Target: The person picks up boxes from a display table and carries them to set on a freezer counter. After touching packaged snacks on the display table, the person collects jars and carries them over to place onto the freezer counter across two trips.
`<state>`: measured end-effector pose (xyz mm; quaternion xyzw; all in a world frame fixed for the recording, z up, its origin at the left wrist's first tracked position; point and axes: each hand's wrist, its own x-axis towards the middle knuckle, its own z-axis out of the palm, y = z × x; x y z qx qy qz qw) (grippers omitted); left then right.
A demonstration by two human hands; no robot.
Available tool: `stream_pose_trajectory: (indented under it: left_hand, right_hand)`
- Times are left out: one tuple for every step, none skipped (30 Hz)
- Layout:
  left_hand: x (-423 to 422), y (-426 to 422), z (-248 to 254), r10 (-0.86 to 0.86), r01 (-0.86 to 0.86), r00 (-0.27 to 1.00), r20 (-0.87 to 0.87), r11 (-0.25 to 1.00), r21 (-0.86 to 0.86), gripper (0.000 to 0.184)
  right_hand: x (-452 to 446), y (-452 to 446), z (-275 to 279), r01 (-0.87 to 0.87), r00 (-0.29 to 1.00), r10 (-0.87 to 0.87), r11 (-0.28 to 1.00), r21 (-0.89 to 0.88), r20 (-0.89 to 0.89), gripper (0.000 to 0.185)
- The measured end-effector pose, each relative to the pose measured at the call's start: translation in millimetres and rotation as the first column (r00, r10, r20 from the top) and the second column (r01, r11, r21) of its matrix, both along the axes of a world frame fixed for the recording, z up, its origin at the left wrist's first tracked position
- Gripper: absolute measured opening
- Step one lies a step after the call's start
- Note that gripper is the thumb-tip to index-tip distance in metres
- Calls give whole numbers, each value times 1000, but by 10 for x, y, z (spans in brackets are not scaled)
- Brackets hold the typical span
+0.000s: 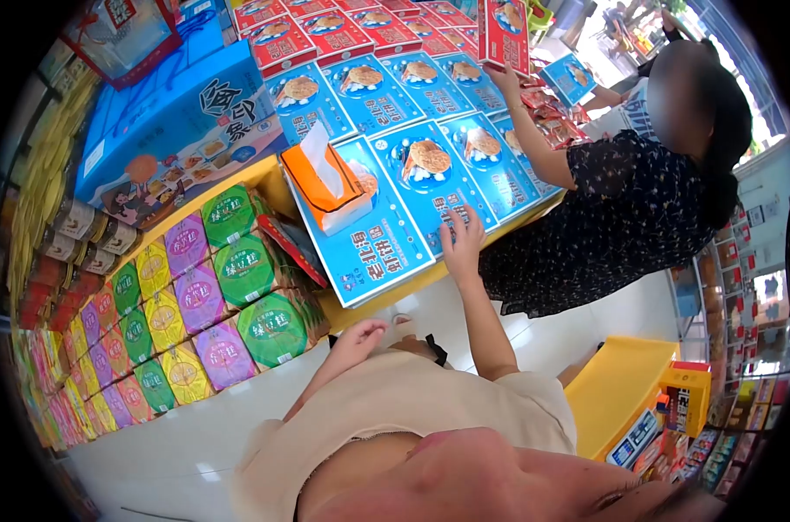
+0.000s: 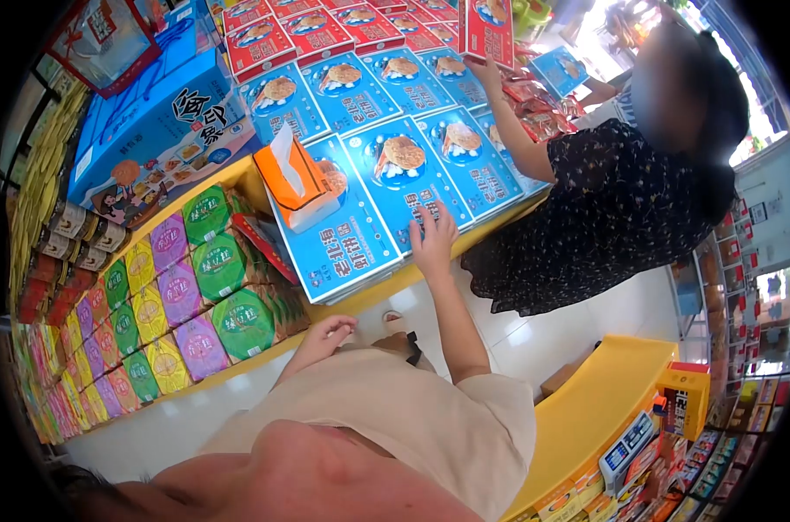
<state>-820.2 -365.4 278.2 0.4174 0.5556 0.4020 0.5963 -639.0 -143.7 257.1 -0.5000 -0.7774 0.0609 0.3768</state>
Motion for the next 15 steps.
stream_pose_trajectory:
  left_hand:
    - [41,90,123,22,-19,999,-31,997,73,21]
    - [54,187,240,34,-32,999,-28,997,71,21]
    - [52,287,354,23,-6,997,-80,979,204,19]
    - [48,364,460,21,25,991,-134,945,326,18]
    - [42,433,582,55,39,972,-228,921,387,16]
    - [39,502,655,94,61,943,-318,893,446,15]
    - [32,582,656,108,42,943,-315,900,434,15]
    - [9,686,656,200,92,858,-474,846,524,17]
    - [5,740,650,299,171,738,-605,785,596,18]
    - [43,764,619,302,173,733,-610,784,596,18]
    - [88,847,577,426,142,636,-643,755,641,20]
    - [118,937,538,539,123,530,-655,715,688,21]
    - [147,990,490,535,140,536,-653,706,694,21]
    - [193,1014,432,511,147,505,-695,743,653,22]
    - [231,1027,404,483,153,474,-736,778,609,22]
  right_hand:
    - [27,36,14,-10,1000,10,1000,0,5,33]
    - [36,73,26,-24,1000,24,1000,9,-13,31]
    - [35,110,32,-42,999,43,999,17,-33,30]
    - [36,144,46,-61,998,61,998,7,-31,30]
    - [33,187,70,-79,996,80,997,15,-32,28]
    - [28,215,86,-98,995,98,995,26,-33,26]
    - [21,221,82,-117,993,117,993,12,-29,26]
    - [-1,256,90,-143,989,144,989,25,-37,23]
    - [-21,280,94,-163,985,165,986,43,-49,21]
    - [-21,258,60,-165,984,168,985,47,-55,21]
    - [-22,253,21,-165,985,168,983,77,-42,18]
    - [-29,271,29,-157,987,161,982,109,-27,16]
    - [-27,289,31,-138,989,143,983,119,-32,16]
    - [-19,281,19,-139,985,150,982,125,-85,13]
    - [-12,269,16,-140,978,158,981,131,-138,11]
